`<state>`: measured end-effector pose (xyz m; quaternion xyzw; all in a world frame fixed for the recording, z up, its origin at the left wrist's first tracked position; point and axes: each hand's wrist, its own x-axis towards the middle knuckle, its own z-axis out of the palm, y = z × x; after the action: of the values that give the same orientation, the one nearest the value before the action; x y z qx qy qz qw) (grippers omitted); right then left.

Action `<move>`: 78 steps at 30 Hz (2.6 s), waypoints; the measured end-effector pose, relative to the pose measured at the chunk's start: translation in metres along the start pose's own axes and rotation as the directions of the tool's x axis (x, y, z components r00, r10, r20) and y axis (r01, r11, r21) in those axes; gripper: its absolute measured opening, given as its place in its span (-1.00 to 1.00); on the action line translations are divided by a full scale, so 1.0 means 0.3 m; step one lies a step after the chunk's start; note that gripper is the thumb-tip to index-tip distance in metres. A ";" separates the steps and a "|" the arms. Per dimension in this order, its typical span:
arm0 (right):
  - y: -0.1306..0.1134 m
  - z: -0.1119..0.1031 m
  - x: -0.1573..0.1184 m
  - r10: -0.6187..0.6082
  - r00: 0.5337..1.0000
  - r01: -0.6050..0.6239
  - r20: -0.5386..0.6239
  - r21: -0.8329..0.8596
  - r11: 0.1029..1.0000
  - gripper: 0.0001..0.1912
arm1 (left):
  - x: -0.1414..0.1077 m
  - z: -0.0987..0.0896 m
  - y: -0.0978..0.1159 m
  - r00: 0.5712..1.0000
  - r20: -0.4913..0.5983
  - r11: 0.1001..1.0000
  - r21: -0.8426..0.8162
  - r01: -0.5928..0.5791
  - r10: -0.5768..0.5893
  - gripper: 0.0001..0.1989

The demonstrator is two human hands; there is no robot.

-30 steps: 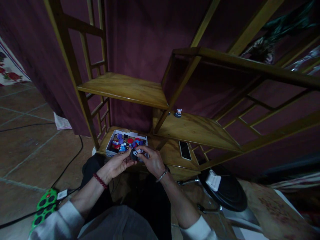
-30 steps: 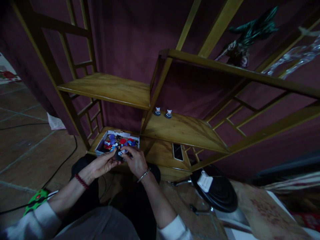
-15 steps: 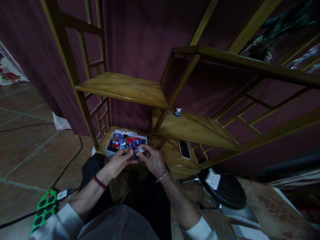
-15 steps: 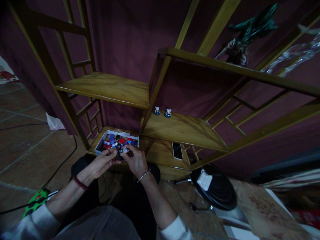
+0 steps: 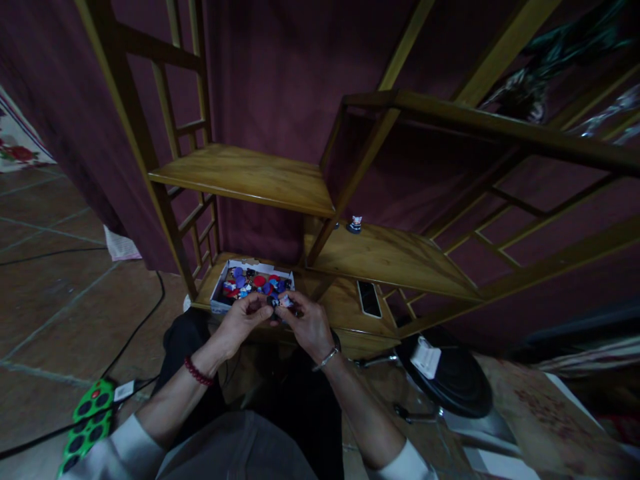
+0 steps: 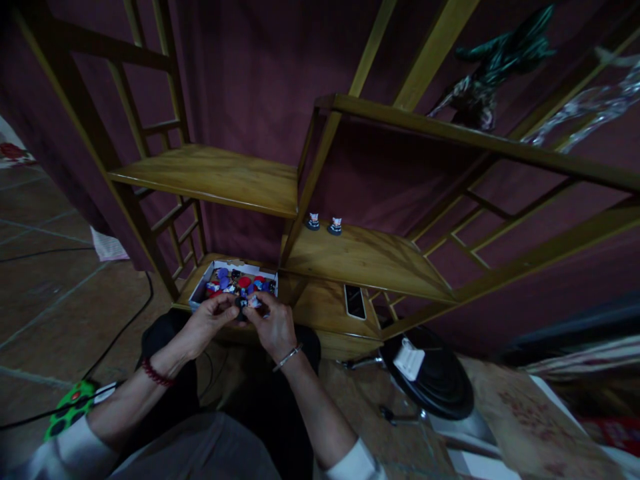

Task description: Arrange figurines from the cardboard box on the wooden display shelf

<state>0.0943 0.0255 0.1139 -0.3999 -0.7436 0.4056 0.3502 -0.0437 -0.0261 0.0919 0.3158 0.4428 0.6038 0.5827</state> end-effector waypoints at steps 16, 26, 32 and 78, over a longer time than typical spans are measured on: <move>0.014 0.021 -0.018 0.001 0.997 0.004 -0.072 0.069 0.998 -0.82 | -0.021 0.005 0.024 0.981 0.021 0.939 0.286 -0.190 0.192 -0.77; 0.007 0.013 -0.008 -0.029 0.999 0.032 -0.032 0.085 0.996 -0.83 | -0.012 -0.006 0.022 0.985 0.026 0.952 0.251 -0.173 0.172 -0.75; 0.000 -0.001 0.003 -0.064 0.998 0.064 0.025 -0.008 0.998 -0.83 | -0.015 0.002 0.027 0.992 0.005 0.980 0.155 -0.123 0.124 -0.68; 0.012 -0.057 0.011 -0.131 0.991 0.128 -0.015 -0.137 0.982 -0.72 | 0.000 0.061 -0.012 0.997 0.078 0.932 -0.358 0.051 -0.025 -0.73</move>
<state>0.1084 0.0353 0.1188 -0.3786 -0.7896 0.3254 0.3568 -0.0257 -0.0232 0.0960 0.2167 0.3094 0.6515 0.6579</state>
